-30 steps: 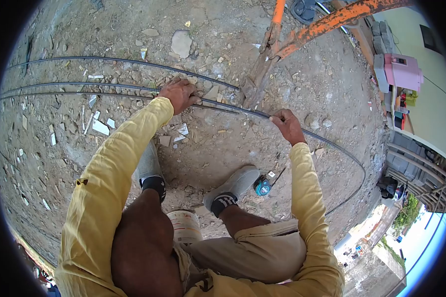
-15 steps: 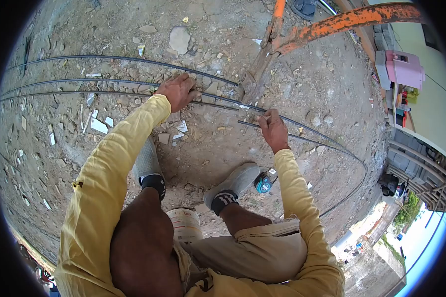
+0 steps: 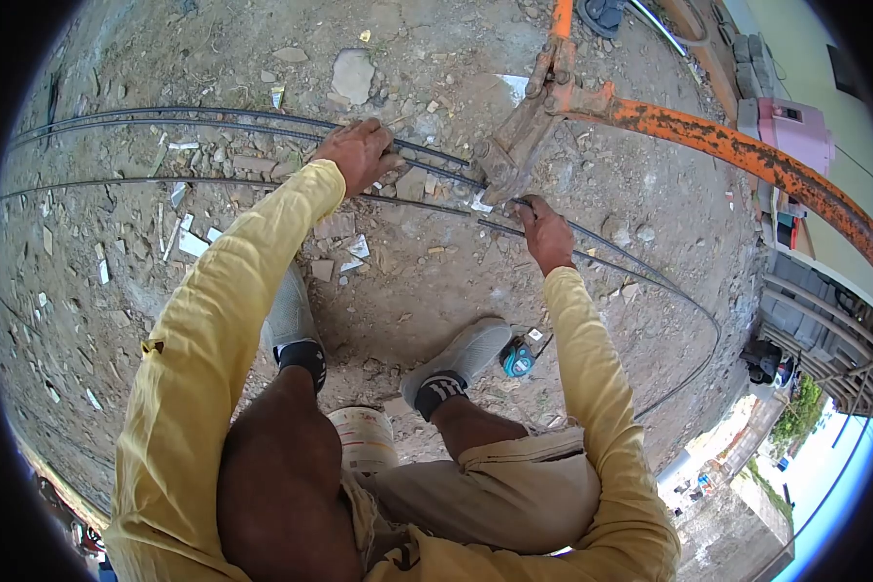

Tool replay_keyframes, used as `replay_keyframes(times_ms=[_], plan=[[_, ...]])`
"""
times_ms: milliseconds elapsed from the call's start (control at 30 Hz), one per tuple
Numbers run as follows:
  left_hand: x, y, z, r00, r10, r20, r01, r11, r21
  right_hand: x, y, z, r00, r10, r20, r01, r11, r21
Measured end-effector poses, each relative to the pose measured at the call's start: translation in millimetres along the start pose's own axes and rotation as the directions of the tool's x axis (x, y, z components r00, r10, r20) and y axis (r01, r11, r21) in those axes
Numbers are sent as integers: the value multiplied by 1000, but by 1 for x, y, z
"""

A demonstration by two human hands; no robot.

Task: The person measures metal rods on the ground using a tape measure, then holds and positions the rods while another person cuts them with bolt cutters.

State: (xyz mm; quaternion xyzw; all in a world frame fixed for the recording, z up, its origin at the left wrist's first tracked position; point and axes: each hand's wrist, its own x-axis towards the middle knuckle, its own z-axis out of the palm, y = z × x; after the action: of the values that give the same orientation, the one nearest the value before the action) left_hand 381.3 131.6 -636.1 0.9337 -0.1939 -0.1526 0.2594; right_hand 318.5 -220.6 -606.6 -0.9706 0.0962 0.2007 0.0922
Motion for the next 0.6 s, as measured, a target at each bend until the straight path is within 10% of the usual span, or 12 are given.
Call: replay_keyframes(times_ms=[600], plan=[[16,0,-12,1000,-2,-6,2,1000,-25,3,-6,-14,998,32,-54,-29,999,45]])
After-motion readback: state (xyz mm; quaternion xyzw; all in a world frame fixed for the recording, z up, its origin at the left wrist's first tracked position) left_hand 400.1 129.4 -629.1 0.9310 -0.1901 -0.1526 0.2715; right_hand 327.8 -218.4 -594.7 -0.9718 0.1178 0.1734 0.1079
